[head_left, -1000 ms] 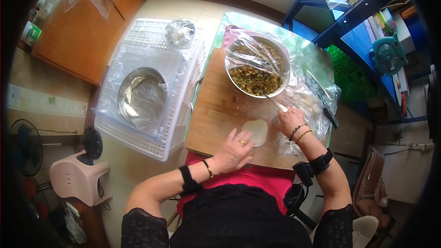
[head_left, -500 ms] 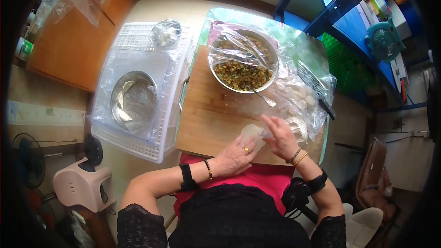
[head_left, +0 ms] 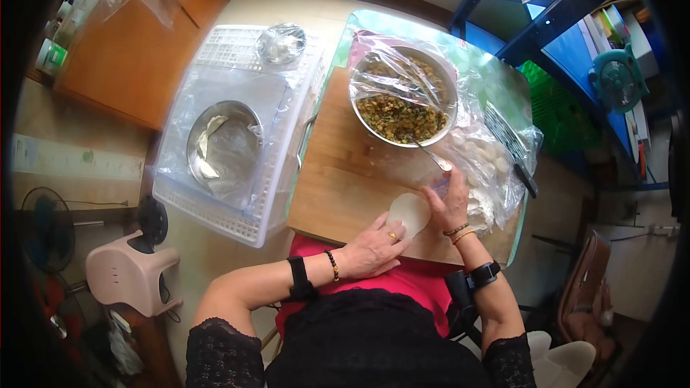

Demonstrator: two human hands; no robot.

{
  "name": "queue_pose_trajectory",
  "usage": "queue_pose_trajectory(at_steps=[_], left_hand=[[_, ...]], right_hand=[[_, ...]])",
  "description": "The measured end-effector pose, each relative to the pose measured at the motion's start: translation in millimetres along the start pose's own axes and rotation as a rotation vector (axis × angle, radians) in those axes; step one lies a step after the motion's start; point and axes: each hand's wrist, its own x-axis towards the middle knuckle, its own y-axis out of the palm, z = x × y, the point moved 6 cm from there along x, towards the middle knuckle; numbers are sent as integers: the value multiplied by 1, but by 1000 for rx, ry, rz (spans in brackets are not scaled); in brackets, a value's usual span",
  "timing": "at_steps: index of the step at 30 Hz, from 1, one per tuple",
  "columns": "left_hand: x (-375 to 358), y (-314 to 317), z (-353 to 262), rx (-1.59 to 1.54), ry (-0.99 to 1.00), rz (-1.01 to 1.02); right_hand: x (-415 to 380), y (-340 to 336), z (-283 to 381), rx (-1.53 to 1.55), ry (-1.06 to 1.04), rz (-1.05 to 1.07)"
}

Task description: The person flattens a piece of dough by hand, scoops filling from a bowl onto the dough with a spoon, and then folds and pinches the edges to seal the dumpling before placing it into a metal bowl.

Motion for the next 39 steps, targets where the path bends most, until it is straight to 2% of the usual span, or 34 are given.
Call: queue_pose_trajectory(at_steps=[2,6,8,10,12,15,17,20,22,24,26,27,28,30,32,33,34,36,37,38,39], left_hand=[[-1,-4,2,-74,-19,-87],[-5,-9,0,4,-29,-118],[-5,-1,2,8,-40,4],[-4,-3,2,25,-47,17],[-3,-4,4,45,-57,27],[-6,-3,4,25,-57,69],[-5,-2,3,58,-45,44],[-6,-7,1,5,-27,-9],[-7,-9,1,-7,-27,-51],[-7,-12,0,-22,-14,-88],[-10,-22,2,-12,-43,-158],[-12,-23,4,-12,-38,-154],[-15,-25,12,-78,-111,-206],[-20,-32,22,-145,-184,-256],[-28,-29,45,-547,-527,-194],[-31,-38,47,-597,-576,-317],[-33,-35,50,-598,-577,-317],[-43,-23,68,-704,-708,-412],[-46,-15,75,-802,-758,-385],[-47,-12,79,-804,-758,-386],[-50,-4,83,-933,-811,-360]], right_hand=[[1,-4,-1,44,7,-14],[-13,-18,37,-87,-180,10],[-25,-7,58,-143,-257,61],[-37,14,69,-221,-387,154],[-30,19,61,-259,-390,103],[-1,14,42,-246,-150,104],[7,14,17,-194,-122,31],[16,-14,19,-94,-114,-48],[19,-25,22,-322,-98,217],[28,-42,35,-406,-133,263],[34,-41,36,-599,-30,490],[37,-39,39,-644,-96,477],[41,-38,42,-643,-91,474],[43,-25,44,-823,-63,695],[48,-9,43,-876,-70,705],[48,-4,45,-931,-80,715],[47,-2,48,-931,-80,716],[39,0,65,-1046,-288,694],[34,2,69,-1024,-375,527],[23,1,72,-1025,-376,529],[13,-3,91,-862,-462,423]])
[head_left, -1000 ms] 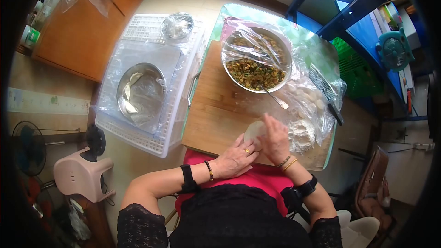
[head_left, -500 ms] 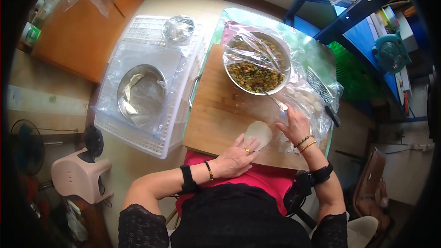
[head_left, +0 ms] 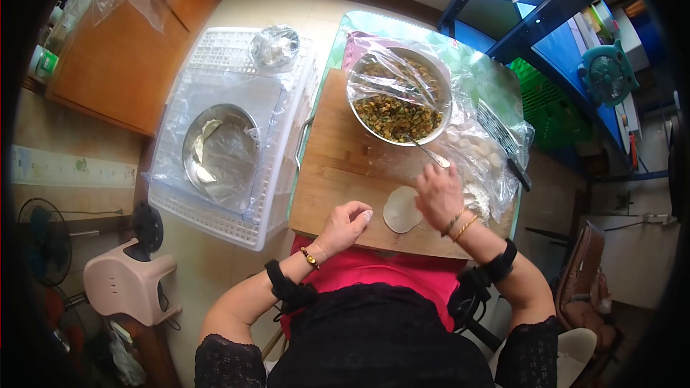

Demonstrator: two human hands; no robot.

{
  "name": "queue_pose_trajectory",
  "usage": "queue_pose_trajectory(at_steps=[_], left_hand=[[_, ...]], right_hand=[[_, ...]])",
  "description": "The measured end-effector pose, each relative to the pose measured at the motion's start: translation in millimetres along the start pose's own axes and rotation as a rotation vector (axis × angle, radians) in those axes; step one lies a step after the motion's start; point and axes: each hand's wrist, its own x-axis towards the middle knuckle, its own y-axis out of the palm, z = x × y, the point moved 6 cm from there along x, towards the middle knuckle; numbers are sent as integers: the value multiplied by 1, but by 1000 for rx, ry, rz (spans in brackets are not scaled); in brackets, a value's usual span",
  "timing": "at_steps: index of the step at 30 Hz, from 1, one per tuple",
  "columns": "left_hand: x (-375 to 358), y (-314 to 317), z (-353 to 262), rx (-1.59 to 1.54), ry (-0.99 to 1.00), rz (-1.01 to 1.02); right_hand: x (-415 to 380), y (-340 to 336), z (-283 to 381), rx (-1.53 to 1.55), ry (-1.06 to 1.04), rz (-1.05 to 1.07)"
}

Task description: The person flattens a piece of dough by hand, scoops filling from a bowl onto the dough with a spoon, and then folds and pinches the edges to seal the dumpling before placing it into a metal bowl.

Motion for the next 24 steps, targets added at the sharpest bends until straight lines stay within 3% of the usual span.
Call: queue_pose_trajectory(at_steps=[1,6,13,17,20,24], left_hand=[[1,2,6,-100,-89,37],[1,10,7,-256,-284,70],[-7,20,10,-326,-476,140],[-3,27,7,-431,-551,156],[8,52,14,-785,-703,427],[30,83,4,-929,-724,439]], right_hand=[[-8,-13,14,117,-47,-164],[-37,17,74,250,-129,0],[-35,26,69,264,-88,76],[-34,5,46,534,41,-24],[-39,-20,37,735,73,-71],[-49,-17,42,905,68,-63]])
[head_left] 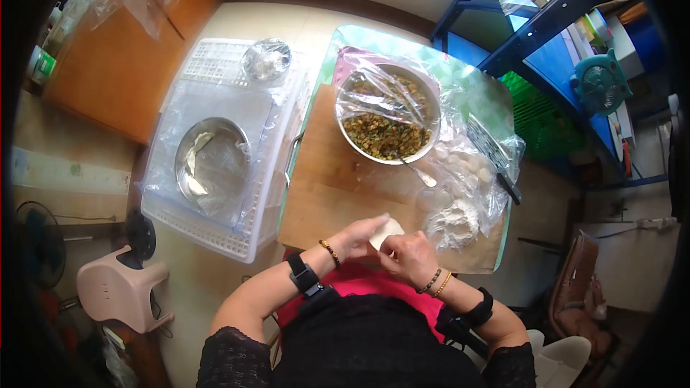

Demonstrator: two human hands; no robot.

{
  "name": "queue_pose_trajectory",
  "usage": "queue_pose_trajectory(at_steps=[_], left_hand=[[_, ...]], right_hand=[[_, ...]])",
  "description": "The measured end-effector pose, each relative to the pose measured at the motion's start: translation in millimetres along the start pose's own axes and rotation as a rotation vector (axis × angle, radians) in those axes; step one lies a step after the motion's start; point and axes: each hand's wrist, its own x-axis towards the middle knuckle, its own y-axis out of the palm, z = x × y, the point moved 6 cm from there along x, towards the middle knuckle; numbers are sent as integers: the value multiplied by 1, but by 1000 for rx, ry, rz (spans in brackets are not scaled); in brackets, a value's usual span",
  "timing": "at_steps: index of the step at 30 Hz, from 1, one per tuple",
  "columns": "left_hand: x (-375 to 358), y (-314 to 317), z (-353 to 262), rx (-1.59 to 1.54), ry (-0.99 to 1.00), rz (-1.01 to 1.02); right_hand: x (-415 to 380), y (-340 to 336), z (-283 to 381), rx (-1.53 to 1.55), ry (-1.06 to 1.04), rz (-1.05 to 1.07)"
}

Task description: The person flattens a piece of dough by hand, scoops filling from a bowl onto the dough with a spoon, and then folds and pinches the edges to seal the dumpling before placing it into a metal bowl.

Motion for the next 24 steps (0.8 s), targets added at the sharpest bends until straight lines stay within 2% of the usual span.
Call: queue_pose_trajectory(at_steps=[1,2,3,5,9,13,15,16,17,19,21,24], left_hand=[[7,1,-4,104,96,-41],[11,3,-6,106,101,-18],[14,5,-6,108,103,5],[10,12,-10,133,149,165],[-62,49,-33,141,232,391],[-59,51,-43,4,219,486],[-60,57,-42,-14,221,516],[-61,59,-46,-18,250,499],[-62,58,-49,-24,282,479],[-57,46,-54,-42,289,451],[-55,32,-54,-26,308,342],[-64,29,-52,-8,310,293]], right_hand=[[0,-2,-4,32,29,2],[2,-9,-4,25,30,-12],[1,-21,-8,84,127,-53],[-1,-45,-19,143,255,-135],[0,-74,-48,253,375,-272],[26,-83,-49,314,312,-309],[45,-85,-41,283,203,-327],[55,-87,-37,277,86,-374],[61,-88,-42,278,87,-377],[73,-88,-35,10,-118,-345],[81,-92,-34,16,-155,-349],[83,-99,-33,28,-224,-344]])
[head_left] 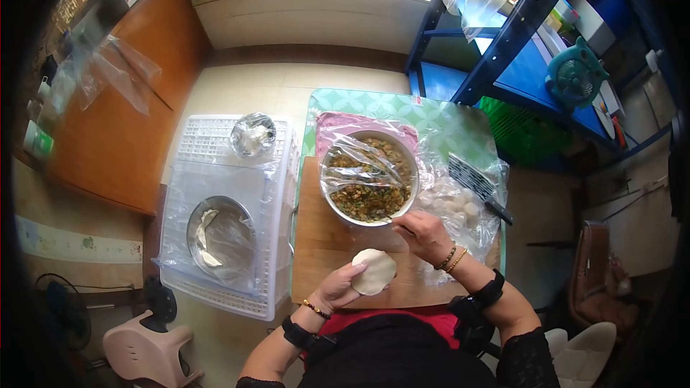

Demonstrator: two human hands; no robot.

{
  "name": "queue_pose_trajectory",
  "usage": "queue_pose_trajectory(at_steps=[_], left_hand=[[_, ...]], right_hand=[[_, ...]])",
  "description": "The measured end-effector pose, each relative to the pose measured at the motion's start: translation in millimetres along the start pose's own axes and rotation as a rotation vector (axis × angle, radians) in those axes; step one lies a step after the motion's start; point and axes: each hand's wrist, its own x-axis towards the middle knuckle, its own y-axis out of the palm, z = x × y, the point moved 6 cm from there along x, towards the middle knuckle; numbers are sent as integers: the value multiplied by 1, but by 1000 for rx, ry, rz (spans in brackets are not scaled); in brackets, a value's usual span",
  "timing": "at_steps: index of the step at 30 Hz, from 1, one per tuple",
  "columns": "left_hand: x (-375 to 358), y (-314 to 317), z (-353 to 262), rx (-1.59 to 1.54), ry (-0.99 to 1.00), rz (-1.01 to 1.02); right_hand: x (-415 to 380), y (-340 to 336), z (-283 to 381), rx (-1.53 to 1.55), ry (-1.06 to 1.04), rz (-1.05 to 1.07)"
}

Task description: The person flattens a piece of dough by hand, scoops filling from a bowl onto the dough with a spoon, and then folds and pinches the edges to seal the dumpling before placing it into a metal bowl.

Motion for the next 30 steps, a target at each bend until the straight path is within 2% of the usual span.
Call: queue_pose_trajectory(at_steps=[6,9,11,12,13,16,21,23,27,30], left_hand=[[-13,-10,1,50,-6,-45],[-13,-13,2,68,-11,-40],[-11,-16,2,90,-15,-48],[-11,-17,1,107,-10,-41],[-11,-16,0,124,-3,-34],[-14,-13,-4,139,19,-61],[-15,-8,-6,75,10,-19],[-15,-8,-5,75,7,-22],[-15,-5,-6,113,19,-44],[-14,-3,-7,120,27,-29]], right_hand=[[15,-27,25,40,-34,-83],[30,-19,43,13,-151,-5],[34,-3,50,-119,-315,181],[33,2,48,-190,-345,274],[34,-1,43,-187,-342,271],[24,4,30,-387,-414,542],[14,-7,11,-287,-365,356],[16,-20,12,-192,-177,223],[18,-36,31,-132,-117,169],[9,-13,19,-258,-140,269]])
